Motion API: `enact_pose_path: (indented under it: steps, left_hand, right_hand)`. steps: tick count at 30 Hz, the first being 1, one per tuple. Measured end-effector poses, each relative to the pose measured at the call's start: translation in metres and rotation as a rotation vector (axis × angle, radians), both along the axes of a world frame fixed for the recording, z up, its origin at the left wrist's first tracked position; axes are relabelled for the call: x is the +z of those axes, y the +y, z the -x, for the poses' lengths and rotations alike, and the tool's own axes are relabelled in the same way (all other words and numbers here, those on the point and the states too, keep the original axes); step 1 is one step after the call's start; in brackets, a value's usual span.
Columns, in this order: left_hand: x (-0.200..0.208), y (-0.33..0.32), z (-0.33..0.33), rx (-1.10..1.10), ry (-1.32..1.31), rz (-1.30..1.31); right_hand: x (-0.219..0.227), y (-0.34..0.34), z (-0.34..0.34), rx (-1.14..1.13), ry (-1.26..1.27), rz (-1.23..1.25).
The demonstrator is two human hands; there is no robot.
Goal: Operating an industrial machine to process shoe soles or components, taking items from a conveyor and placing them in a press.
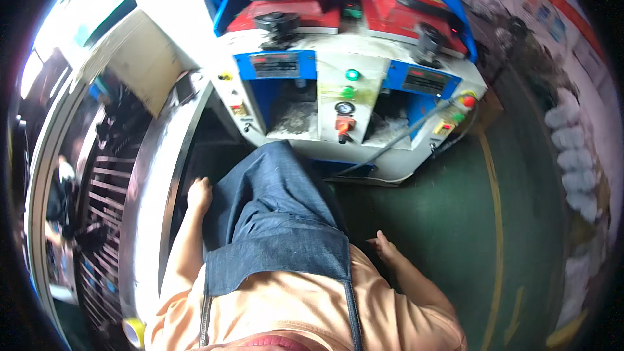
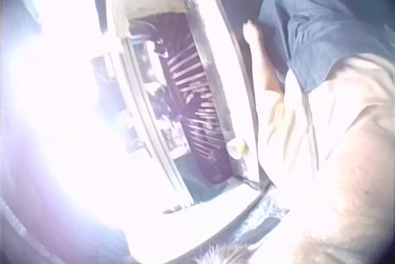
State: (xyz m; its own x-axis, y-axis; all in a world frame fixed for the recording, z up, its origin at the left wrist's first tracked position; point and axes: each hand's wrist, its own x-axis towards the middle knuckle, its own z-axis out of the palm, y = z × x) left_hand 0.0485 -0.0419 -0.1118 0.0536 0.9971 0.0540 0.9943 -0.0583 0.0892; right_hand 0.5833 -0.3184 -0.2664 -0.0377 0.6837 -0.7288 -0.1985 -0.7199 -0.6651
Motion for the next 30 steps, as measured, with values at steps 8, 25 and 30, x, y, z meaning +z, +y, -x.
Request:
enact_pose_path:
  steps: [8, 25, 30]
  left_hand:
    - [0.005, -0.004, 0.017, 0.135, -0.172, -0.344]
    - [0.107, -0.006, 0.077, 0.27, -0.145, -0.509]
    - [0.098, 0.002, 0.084, 0.296, -0.138, -0.425]
  right_hand:
    - [0.107, 0.077, 0.039, -0.044, -0.004, -0.261]
    - [0.38, 0.274, 0.098, 0.285, -0.385, -1.374]
    - [0.473, 0.445, 0.092, 0.127, -0.913, -1.637]
